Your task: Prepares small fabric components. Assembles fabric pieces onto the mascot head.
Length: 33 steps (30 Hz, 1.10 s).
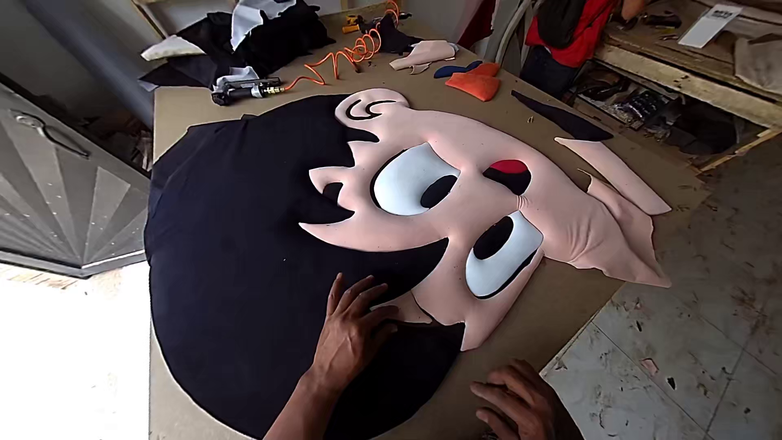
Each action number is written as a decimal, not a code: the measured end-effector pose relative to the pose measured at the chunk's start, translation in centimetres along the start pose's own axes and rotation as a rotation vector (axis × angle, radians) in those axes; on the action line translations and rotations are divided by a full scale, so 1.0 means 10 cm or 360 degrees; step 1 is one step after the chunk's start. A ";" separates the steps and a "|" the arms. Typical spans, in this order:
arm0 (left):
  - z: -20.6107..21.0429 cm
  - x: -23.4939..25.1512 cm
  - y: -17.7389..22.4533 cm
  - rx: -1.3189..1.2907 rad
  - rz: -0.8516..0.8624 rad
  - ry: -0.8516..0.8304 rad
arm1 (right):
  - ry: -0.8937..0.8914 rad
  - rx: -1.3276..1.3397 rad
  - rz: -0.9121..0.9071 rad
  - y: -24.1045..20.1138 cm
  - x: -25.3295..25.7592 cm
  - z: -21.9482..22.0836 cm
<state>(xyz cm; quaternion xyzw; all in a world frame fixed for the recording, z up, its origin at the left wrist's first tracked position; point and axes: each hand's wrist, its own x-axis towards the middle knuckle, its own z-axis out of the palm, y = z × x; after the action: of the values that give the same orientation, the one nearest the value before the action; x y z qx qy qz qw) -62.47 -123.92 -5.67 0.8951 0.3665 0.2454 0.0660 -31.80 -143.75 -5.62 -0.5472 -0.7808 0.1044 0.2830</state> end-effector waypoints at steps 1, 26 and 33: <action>0.04 0.08 0.00 0.0009 0.0115 -0.0034 | 0.0022 -0.0034 0.0071 0.08 -0.11 0.02; 0.31 0.41 -0.01 0.0108 0.0093 -0.0139 | 0.0381 -0.0328 0.0342 0.56 -0.06 0.42; 0.17 0.51 0.23 0.0369 -0.0144 -0.0281 | 0.0418 -0.0356 0.0334 0.57 -0.06 0.44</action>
<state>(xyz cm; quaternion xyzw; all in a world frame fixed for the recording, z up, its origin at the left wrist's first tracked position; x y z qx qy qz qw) -57.07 -121.99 -4.45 0.8973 0.4251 0.1184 0.0053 -29.59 -141.44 -12.11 -0.6625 -0.6825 -0.0263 0.3075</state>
